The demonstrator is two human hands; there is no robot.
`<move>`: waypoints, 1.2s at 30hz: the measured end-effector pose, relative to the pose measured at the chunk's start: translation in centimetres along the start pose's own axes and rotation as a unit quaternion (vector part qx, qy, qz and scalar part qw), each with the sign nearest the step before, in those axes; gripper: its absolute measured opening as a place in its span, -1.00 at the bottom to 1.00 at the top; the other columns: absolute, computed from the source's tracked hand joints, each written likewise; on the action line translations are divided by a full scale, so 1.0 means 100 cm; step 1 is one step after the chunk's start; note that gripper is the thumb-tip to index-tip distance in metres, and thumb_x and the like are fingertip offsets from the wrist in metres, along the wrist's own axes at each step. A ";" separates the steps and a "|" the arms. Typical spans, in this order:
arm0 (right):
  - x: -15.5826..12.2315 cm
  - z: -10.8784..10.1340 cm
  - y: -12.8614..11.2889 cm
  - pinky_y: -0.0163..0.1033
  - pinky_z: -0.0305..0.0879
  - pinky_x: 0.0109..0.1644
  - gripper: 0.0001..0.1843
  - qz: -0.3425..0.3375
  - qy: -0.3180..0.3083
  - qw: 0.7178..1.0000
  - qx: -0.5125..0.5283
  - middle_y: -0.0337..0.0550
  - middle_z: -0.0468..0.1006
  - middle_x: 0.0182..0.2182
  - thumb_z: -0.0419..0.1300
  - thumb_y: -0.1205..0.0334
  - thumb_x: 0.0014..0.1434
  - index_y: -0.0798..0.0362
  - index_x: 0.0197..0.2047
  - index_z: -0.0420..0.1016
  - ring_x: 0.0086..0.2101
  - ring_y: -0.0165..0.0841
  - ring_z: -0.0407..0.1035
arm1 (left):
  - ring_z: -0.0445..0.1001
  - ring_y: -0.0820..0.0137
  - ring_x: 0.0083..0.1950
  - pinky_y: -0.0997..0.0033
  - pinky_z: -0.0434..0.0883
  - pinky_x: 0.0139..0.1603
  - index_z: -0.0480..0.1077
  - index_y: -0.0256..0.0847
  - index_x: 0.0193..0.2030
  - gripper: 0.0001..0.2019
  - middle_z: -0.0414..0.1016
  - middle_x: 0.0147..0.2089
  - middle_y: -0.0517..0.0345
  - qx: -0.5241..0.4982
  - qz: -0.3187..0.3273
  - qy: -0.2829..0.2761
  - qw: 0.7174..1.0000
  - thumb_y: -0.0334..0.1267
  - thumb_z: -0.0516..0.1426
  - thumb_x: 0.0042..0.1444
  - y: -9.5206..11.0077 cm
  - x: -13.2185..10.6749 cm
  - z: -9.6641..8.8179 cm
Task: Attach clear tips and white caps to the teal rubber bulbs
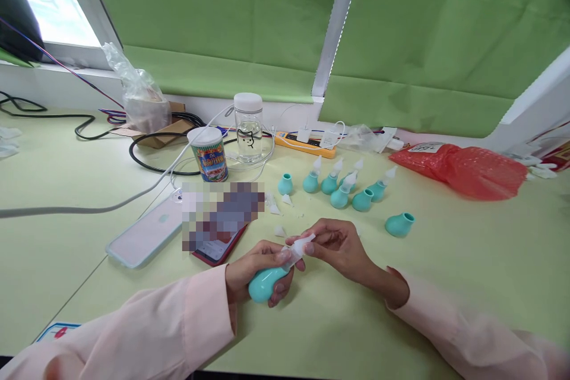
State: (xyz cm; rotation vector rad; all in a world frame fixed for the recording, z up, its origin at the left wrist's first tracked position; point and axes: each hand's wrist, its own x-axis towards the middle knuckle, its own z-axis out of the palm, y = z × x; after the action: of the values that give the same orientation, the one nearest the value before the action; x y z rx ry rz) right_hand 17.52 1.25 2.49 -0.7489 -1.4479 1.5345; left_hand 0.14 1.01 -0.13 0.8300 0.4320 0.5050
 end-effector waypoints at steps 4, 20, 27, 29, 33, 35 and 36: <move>0.002 -0.007 -0.010 -0.21 0.38 -0.26 -0.87 0.005 -0.056 0.996 -0.076 -0.18 0.56 -0.51 0.25 0.21 -0.10 0.04 -0.41 0.45 -0.37 -0.29 0.46 | 0.23 0.54 -0.72 0.59 0.18 -0.76 0.37 -0.37 -0.38 -0.68 0.24 -0.72 0.24 -0.009 -0.028 -0.037 0.999 -0.07 0.14 -0.08 0.002 0.000 -0.002; 0.005 -0.016 -0.012 -0.45 0.14 -0.69 -0.73 0.091 -0.017 0.979 -0.184 -0.20 0.52 -0.65 0.34 0.15 -0.28 0.16 -0.50 0.50 -0.65 -0.48 0.34 | 0.22 0.55 -0.75 0.59 0.19 -0.77 0.37 -0.38 -0.41 -0.71 0.25 -0.74 0.24 0.061 -0.005 0.103 0.993 -0.12 0.12 -0.05 -0.001 -0.001 0.010; 0.008 -0.017 -0.012 -0.30 0.39 -0.42 -0.74 0.134 -0.074 0.983 -0.099 -0.13 0.55 -0.59 0.32 0.15 -0.26 0.16 -0.50 0.48 -0.51 -0.31 0.46 | 0.20 0.57 -0.74 0.60 0.18 -0.76 0.35 -0.40 -0.44 -0.69 0.25 -0.72 0.22 0.098 0.003 0.102 0.990 -0.10 0.11 -0.03 -0.002 -0.002 0.013; 0.009 -0.018 -0.013 -0.34 0.36 -0.50 -0.72 0.140 -0.080 0.981 -0.106 -0.13 0.55 -0.58 0.33 0.12 -0.30 0.16 -0.52 0.48 -0.55 -0.33 0.45 | 0.20 0.57 -0.73 0.59 0.18 -0.74 0.35 -0.39 -0.46 -0.70 0.25 -0.72 0.22 0.106 0.008 0.099 0.989 -0.10 0.10 -0.03 -0.002 -0.002 0.013; 0.010 -0.019 -0.013 -0.37 0.30 -0.56 -0.70 0.151 -0.079 0.980 -0.104 -0.13 0.54 -0.59 0.33 0.11 -0.32 0.17 -0.53 0.49 -0.60 -0.37 0.43 | 0.19 0.57 -0.74 0.58 0.15 -0.73 0.34 -0.38 -0.46 -0.70 0.25 -0.71 0.22 0.130 0.020 0.091 0.987 -0.11 0.07 0.01 -0.002 -0.002 0.014; 0.008 -0.017 -0.013 -0.37 0.32 -0.53 -0.71 0.153 -0.064 0.981 -0.103 -0.13 0.54 -0.59 0.33 0.13 -0.31 0.17 -0.51 0.51 -0.60 -0.39 0.42 | 0.17 0.58 -0.74 0.58 0.12 -0.72 0.35 -0.39 -0.44 -0.69 0.24 -0.72 0.22 0.146 0.031 0.089 0.985 -0.10 0.06 0.02 -0.001 -0.002 0.014; 0.007 -0.015 -0.014 -0.36 0.33 -0.51 -0.72 0.149 -0.049 0.982 -0.106 -0.14 0.54 -0.59 0.33 0.14 -0.29 0.17 -0.49 0.52 -0.60 -0.40 0.42 | 0.17 0.59 -0.73 0.59 0.11 -0.70 0.36 -0.40 -0.43 -0.69 0.25 -0.71 0.21 0.155 0.041 0.092 0.983 -0.11 0.07 0.02 0.000 -0.001 0.014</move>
State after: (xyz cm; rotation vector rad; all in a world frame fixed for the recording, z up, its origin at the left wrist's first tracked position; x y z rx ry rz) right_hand 18.77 2.50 3.78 -1.0711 -1.6483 1.6759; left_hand 0.80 0.10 0.78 1.1081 0.6606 0.6019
